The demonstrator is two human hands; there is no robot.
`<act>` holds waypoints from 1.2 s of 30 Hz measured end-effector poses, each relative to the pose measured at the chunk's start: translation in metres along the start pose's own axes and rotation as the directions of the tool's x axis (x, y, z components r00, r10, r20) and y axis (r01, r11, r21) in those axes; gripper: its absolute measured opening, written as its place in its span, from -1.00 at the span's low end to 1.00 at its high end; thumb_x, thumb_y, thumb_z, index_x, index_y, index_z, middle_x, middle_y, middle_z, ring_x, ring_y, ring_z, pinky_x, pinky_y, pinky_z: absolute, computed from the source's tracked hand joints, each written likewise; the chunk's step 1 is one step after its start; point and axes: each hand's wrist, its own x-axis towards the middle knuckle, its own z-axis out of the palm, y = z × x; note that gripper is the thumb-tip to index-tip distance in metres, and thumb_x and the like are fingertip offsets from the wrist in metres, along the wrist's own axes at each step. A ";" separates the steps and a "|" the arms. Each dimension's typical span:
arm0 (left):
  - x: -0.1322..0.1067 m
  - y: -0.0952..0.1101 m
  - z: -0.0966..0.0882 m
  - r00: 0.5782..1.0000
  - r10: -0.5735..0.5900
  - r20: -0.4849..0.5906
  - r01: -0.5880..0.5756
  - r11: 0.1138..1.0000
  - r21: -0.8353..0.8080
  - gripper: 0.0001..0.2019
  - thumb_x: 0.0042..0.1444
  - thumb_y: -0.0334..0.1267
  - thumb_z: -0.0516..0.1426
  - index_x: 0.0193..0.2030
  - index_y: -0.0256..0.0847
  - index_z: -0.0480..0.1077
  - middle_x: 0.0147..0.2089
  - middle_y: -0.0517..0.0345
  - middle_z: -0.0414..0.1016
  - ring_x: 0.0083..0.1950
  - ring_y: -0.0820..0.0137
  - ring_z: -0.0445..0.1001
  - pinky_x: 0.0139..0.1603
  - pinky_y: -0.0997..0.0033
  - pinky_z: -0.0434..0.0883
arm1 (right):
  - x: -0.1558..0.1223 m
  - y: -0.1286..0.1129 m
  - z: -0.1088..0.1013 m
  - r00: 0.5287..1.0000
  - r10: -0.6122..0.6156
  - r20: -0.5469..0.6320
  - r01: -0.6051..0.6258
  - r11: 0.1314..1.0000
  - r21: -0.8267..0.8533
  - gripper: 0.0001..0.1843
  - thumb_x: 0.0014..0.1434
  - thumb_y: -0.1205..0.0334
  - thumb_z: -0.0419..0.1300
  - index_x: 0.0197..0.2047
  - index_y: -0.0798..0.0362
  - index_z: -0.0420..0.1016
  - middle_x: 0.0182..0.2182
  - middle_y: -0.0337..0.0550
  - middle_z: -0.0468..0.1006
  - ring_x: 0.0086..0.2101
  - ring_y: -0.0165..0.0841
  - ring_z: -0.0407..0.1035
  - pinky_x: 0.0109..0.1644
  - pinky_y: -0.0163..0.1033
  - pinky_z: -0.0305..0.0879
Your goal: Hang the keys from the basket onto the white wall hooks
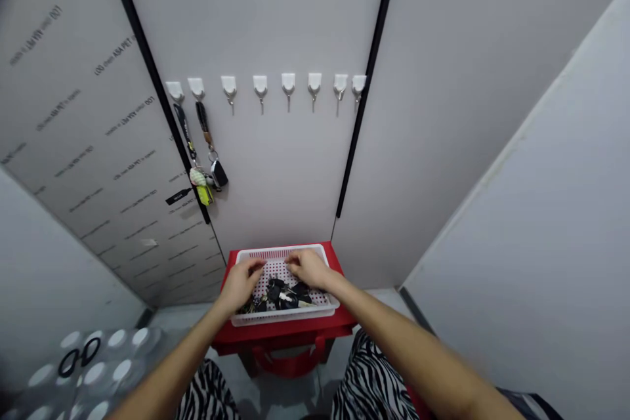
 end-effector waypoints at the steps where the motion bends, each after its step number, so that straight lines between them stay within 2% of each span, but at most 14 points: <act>1: -0.004 0.000 0.007 0.998 0.043 0.048 -0.045 0.998 0.048 -0.78 -0.16 -0.37 -0.04 -0.33 -0.23 0.33 -0.27 0.10 0.37 -0.20 0.41 0.27 -0.16 0.40 0.17 | -0.008 0.002 0.005 1.000 -0.014 -0.008 0.014 1.000 -0.018 -0.75 -0.11 0.31 -0.04 -0.36 0.14 0.39 -0.45 -0.14 0.45 -0.44 -0.44 0.28 -0.35 -0.37 0.12; 4: -0.010 0.000 0.016 0.979 0.103 0.177 -0.123 0.987 0.105 -0.78 -0.15 -0.33 -0.04 -0.31 -0.20 0.32 -0.25 0.10 0.36 -0.18 0.39 0.25 -0.13 0.40 0.15 | -0.024 -0.002 0.014 0.996 -0.089 -0.005 0.088 0.988 -0.126 -0.75 -0.11 0.21 0.00 -0.35 0.10 0.38 -0.41 -0.13 0.44 -0.34 -0.40 0.25 -0.23 -0.30 0.04; 7: -0.011 0.000 0.019 0.963 0.100 0.249 -0.127 0.987 0.095 -0.77 -0.15 -0.34 -0.05 -0.31 -0.19 0.31 -0.26 0.13 0.35 -0.20 0.42 0.26 -0.16 0.45 0.16 | -0.030 -0.007 0.021 0.993 -0.120 0.020 0.121 0.967 -0.225 -0.73 -0.12 0.15 0.02 -0.34 0.07 0.37 -0.40 -0.14 0.43 -0.30 -0.37 0.22 -0.14 -0.22 -0.08; 10: -0.010 -0.001 0.019 0.962 0.097 0.256 -0.128 0.986 0.108 -0.76 -0.18 -0.43 -0.07 -0.35 -0.18 0.31 -0.28 0.17 0.34 -0.23 0.46 0.26 -0.20 0.49 0.16 | -0.032 -0.004 0.023 0.993 -0.118 0.003 0.115 0.965 -0.237 -0.78 -0.09 0.21 0.00 -0.34 0.04 0.36 -0.40 -0.19 0.42 -0.31 -0.41 0.20 -0.13 -0.24 -0.12; 14: -0.010 -0.002 0.020 0.976 0.058 0.210 -0.095 0.980 0.172 -0.77 -0.24 -0.50 -0.08 -0.43 -0.21 0.29 -0.38 0.19 0.32 -0.39 0.50 0.24 -0.33 0.51 0.17 | -0.029 0.005 0.009 0.985 -0.023 -0.171 -0.026 0.959 -0.281 -0.80 -0.07 0.29 -0.02 -0.33 0.04 0.34 -0.34 -0.18 0.39 -0.27 -0.38 0.14 -0.19 -0.25 -0.09; 16: -0.010 -0.003 0.020 0.979 0.059 0.193 -0.096 0.978 0.186 -0.79 -0.25 -0.50 -0.09 -0.46 -0.22 0.28 -0.41 0.19 0.30 -0.41 0.50 0.22 -0.36 0.52 0.16 | -0.025 0.006 0.001 0.980 -0.014 -0.199 -0.056 0.937 -0.344 -0.80 -0.08 0.26 0.00 -0.34 0.03 0.35 -0.33 -0.16 0.38 -0.25 -0.34 0.12 -0.19 -0.22 -0.09; 20: -0.009 -0.002 0.020 0.982 0.057 0.178 -0.088 0.981 0.175 -0.80 -0.26 -0.51 -0.09 -0.48 -0.23 0.25 -0.43 0.19 0.29 -0.39 0.49 0.22 -0.35 0.53 0.16 | -0.007 0.000 0.001 0.993 -0.112 -0.042 0.074 0.851 -0.520 -0.83 -0.09 0.30 0.00 -0.40 0.10 0.37 -0.38 -0.08 0.41 -0.27 -0.27 0.13 -0.20 -0.14 -0.11; 25: -0.010 0.002 0.019 0.987 0.039 0.156 -0.065 0.984 0.166 -0.81 -0.23 -0.51 -0.11 -0.49 -0.24 0.25 -0.41 0.16 0.29 -0.36 0.48 0.24 -0.31 0.51 0.17 | 0.014 -0.006 0.017 0.994 -0.072 0.085 0.110 0.765 -0.635 -0.80 -0.09 0.44 -0.05 -0.49 0.20 0.40 -0.47 0.04 0.43 -0.33 -0.22 0.20 -0.22 -0.09 -0.08; 29: -0.012 0.004 0.017 0.988 0.024 0.151 -0.051 0.983 0.177 -0.81 -0.21 -0.50 -0.10 -0.48 -0.24 0.26 -0.41 0.16 0.29 -0.34 0.47 0.25 -0.29 0.49 0.17 | 0.016 -0.003 0.016 0.988 -0.110 0.112 0.155 0.786 -0.599 -0.83 -0.14 0.43 -0.02 -0.47 0.17 0.38 -0.45 0.02 0.44 -0.34 -0.23 0.24 -0.23 -0.10 -0.05; 32: -0.012 0.003 0.017 0.989 0.007 0.150 -0.032 0.986 0.166 -0.81 -0.21 -0.49 -0.09 -0.47 -0.23 0.27 -0.38 0.15 0.30 -0.31 0.46 0.26 -0.27 0.48 0.18 | 0.012 0.004 0.007 0.992 -0.112 0.065 0.129 0.838 -0.531 -0.86 -0.15 0.40 0.00 -0.47 0.15 0.35 -0.49 -0.02 0.44 -0.36 -0.27 0.25 -0.26 -0.16 0.00; 34: -0.012 0.002 0.017 0.991 0.005 0.137 -0.024 0.991 0.133 -0.81 -0.21 -0.47 -0.08 -0.45 -0.23 0.28 -0.36 0.15 0.31 -0.30 0.46 0.26 -0.25 0.47 0.18 | 0.011 0.006 0.000 0.997 -0.070 -0.012 0.060 0.916 -0.397 -0.89 -0.15 0.35 0.01 -0.49 0.13 0.33 -0.52 -0.09 0.43 -0.42 -0.34 0.26 -0.31 -0.23 0.04; 36: -0.011 0.001 0.017 0.996 0.012 0.093 -0.018 0.998 0.067 -0.81 -0.19 -0.43 -0.07 -0.40 -0.24 0.28 -0.34 0.14 0.33 -0.29 0.46 0.26 -0.23 0.47 0.18 | 0.012 0.005 -0.008 0.995 -0.001 -0.095 -0.014 0.988 -0.153 -0.90 -0.14 0.29 0.01 -0.51 0.12 0.30 -0.56 -0.17 0.41 -0.50 -0.43 0.25 -0.40 -0.32 0.07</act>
